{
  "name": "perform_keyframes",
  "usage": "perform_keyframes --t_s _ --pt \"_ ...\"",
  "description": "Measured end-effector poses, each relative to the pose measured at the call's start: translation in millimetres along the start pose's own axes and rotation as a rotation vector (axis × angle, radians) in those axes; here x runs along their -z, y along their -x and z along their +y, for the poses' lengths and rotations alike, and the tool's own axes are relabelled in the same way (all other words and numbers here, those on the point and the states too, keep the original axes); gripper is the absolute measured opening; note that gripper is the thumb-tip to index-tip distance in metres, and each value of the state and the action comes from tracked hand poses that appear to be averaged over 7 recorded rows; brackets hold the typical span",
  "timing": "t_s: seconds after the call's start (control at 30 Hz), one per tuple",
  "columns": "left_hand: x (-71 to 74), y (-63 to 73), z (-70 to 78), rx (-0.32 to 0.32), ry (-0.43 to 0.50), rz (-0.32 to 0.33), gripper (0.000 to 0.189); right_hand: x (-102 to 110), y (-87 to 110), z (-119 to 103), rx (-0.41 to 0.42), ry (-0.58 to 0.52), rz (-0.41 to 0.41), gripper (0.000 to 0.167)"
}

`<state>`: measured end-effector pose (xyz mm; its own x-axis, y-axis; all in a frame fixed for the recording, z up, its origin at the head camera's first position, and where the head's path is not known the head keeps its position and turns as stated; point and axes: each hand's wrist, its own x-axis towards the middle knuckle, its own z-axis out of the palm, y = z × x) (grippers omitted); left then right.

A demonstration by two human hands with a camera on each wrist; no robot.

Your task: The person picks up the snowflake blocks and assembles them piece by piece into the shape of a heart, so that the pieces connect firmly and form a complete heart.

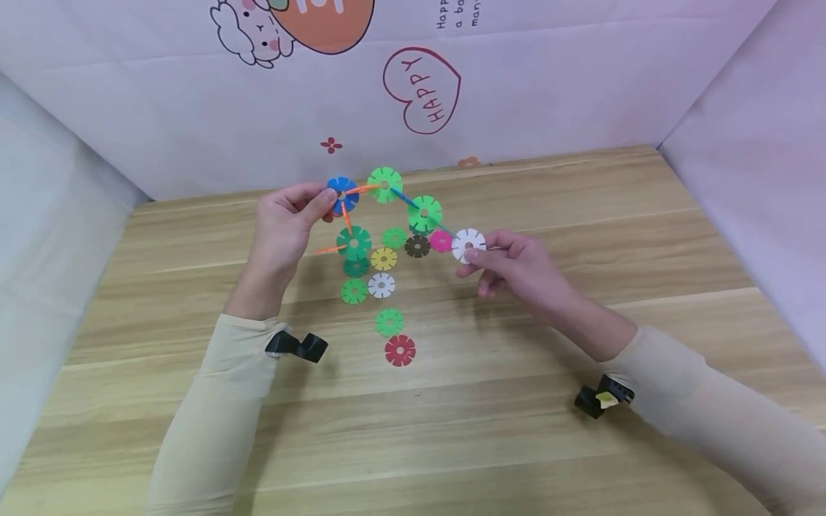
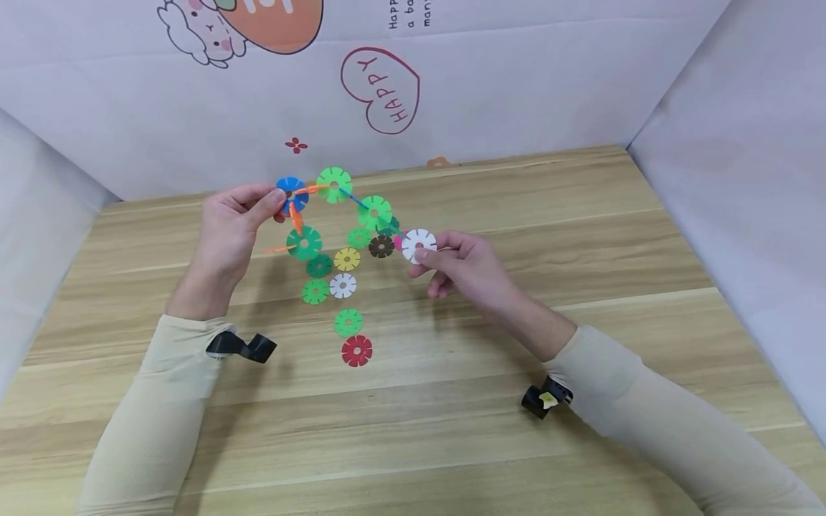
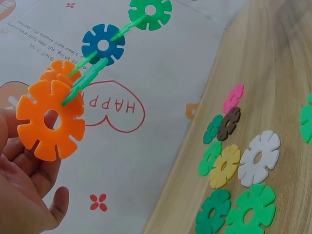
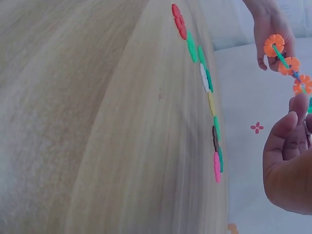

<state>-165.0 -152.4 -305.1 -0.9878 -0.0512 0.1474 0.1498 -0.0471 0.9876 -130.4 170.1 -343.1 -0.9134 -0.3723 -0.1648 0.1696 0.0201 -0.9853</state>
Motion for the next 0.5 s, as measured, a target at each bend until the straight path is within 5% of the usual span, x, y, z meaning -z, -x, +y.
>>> perform_keyframes --t_s 0.5 --pt "2.1 0.6 -4.7 -0.006 0.011 -0.056 0.009 4.7 -4.9 4.4 -0.005 0.006 -0.010 0.015"
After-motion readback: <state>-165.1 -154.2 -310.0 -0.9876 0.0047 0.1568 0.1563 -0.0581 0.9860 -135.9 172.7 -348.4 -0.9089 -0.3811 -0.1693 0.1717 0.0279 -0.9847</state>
